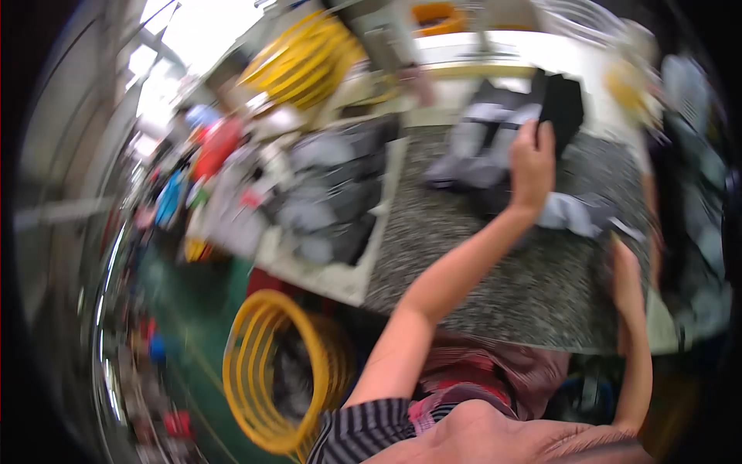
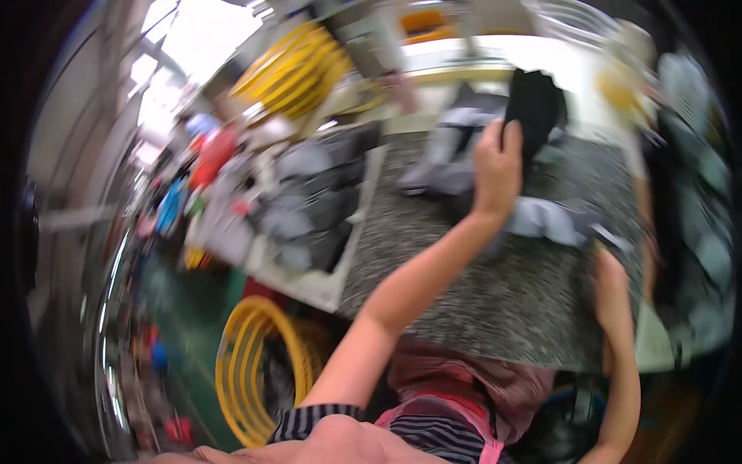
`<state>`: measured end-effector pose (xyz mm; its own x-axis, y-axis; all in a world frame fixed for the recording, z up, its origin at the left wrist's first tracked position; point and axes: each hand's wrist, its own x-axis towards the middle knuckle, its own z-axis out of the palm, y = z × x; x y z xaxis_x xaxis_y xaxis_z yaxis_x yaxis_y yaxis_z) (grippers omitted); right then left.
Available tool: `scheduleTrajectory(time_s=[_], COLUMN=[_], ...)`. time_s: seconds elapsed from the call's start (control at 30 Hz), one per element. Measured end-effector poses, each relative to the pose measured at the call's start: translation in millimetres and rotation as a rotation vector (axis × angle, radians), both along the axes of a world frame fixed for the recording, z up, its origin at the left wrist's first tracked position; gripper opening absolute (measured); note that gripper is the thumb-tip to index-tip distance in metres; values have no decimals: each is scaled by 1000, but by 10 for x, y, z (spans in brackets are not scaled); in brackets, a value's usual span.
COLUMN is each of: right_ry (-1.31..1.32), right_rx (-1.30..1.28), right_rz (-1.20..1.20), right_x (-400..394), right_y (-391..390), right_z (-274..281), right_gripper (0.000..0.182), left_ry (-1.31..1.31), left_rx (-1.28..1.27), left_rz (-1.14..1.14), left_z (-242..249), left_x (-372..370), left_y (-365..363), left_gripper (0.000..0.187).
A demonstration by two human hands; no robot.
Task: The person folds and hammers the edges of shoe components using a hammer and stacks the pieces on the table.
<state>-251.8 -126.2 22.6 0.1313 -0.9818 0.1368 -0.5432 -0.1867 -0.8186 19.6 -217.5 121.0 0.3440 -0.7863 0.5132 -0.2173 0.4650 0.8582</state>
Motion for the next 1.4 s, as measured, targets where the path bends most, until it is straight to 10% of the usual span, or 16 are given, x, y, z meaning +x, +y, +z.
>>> scheduleTrajectory(time_s=[0.2,0.3,0.53,0.63,0.93,1.0,1.1,1.4], right_ry=[-302,-433,-481,-425,302,294,134,84], right_rx=[157,338,394,480,710,730,428,508], right_rz=[17,-27,-221,-247,365,364,406,486], right_x=[-272,-485,-562,-278,744,713,663,607], right_y=[-287,-408,-154,285,1276,1278,1314,1371], right_z=[-509,-663,-581,-162,1241,1220,1086,976], right_gripper=[37,39,38,38,45,48,23,20], left_ry=[-84,-609,-965,-1222,-851,-526,-675,-747], left_rx=[-500,-602,-89,-130,309,481,328,373], left_rz=[516,570,-221,-111,-554,-555,-490,-841], left_z=[1117,1175,-772,-1043,-470,-449,-471,-493], left_x=[1288,1624,754,423,702,671,652,635], left_y=[1060,1692,2569,2853,2310,2133,1927,1628], left_gripper=[19,23,36,40,21,24,23,11])
